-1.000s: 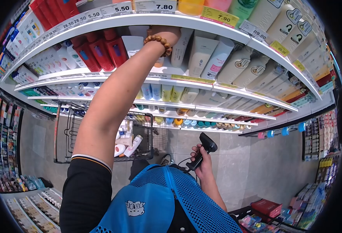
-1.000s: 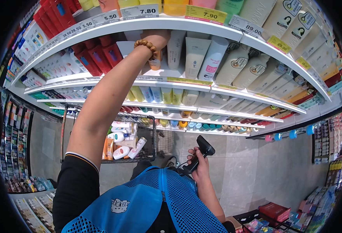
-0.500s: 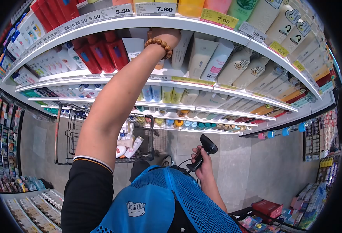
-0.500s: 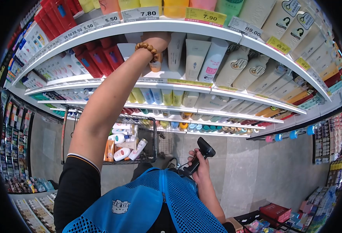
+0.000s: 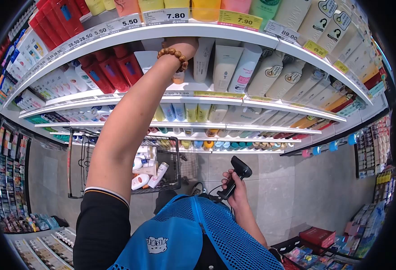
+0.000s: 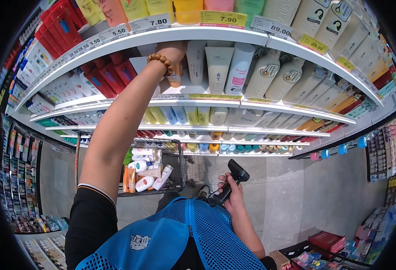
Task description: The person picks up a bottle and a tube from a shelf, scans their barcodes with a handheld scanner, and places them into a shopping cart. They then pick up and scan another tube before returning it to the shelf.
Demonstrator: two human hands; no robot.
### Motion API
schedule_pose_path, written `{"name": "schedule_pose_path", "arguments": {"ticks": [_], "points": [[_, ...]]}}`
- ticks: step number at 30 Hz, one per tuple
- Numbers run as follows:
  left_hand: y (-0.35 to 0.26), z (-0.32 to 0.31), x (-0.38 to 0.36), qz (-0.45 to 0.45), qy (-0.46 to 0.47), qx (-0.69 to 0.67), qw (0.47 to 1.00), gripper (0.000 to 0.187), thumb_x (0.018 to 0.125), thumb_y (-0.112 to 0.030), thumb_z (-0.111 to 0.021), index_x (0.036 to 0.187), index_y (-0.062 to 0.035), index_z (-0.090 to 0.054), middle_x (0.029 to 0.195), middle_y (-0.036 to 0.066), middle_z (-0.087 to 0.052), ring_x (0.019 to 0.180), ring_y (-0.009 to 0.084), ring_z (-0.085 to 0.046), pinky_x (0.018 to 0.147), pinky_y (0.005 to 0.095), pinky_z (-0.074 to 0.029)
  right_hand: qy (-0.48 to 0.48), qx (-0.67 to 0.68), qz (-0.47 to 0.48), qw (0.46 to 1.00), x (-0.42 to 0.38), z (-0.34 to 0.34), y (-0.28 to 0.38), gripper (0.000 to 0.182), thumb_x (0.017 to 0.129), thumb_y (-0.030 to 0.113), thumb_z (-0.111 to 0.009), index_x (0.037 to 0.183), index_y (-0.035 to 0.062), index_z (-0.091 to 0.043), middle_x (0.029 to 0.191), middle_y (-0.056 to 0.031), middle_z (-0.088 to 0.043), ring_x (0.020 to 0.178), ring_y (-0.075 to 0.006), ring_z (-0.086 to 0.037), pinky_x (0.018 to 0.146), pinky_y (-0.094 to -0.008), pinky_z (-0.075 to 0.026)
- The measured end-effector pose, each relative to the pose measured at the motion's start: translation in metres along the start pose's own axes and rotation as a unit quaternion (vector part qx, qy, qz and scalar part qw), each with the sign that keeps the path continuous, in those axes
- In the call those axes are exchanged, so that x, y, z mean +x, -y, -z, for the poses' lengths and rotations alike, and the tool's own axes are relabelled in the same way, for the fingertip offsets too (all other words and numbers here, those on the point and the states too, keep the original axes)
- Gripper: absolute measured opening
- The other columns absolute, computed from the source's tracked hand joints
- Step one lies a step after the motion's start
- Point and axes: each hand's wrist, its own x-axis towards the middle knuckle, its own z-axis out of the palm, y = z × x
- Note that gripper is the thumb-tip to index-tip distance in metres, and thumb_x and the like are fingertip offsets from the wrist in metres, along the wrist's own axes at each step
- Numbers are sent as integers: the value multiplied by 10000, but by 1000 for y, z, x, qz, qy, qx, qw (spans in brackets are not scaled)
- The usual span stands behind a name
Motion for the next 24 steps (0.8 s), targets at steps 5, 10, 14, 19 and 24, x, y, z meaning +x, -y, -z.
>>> {"name": "schedule_pose_path", "arguments": {"ticks": [5, 10, 14, 19, 24], "points": [[-2, 4, -1, -2, 13, 1, 1000, 429, 938, -364, -553, 1259, -81, -587, 1251, 207, -614, 1136, 407, -593, 954, 479, -488, 3, 3, 2, 1000, -1, 2, 0, 236, 975, 242, -599, 1133, 70, -573, 974, -90, -672, 761, -172, -627, 606, -274, -497], [0, 4, -1, 8, 16, 3, 1000, 442, 938, -374, -552, 1275, -90, -579, 1272, 204, -603, 1139, 409, -593, 957, 483, -487, 1, 1, 6, 1000, -1, 3, 1, 235, 970, 235, -606, 1132, 67, -578, 973, -96, -673, 764, -177, -628, 611, -279, -499], [4, -1, 2, 8, 14, 1, 1000, 441, 937, -375, -552, 1273, -91, -583, 1273, 202, -604, 1140, 405, -594, 958, 478, -487, 4, 11, 0, 1000, 0, 4, 1, 220, 975, 209, -601, 1139, 65, -570, 989, -107, -668, 764, -180, -644, 616, -289, -508], [0, 5, -1, 42, 24, -15, 999, 400, 944, -329, -541, 1258, -88, -595, 1257, 207, -612, 1125, 403, -602, 953, 471, -491, 3, 9, 0, 1000, 0, 3, 1, 224, 976, 209, -600, 1144, 64, -572, 988, -104, -668, 767, -178, -638, 620, -289, -507], [3, 1, 1, 30, 16, -14, 999, 391, 944, -309, -535, 1253, -77, -596, 1252, 212, -612, 1113, 402, -607, 946, 468, -493, 4, 8, 3, 1000, 0, 2, 1, 224, 976, 211, -600, 1144, 65, -573, 988, -102, -668, 767, -175, -636, 621, -287, -506]]}}
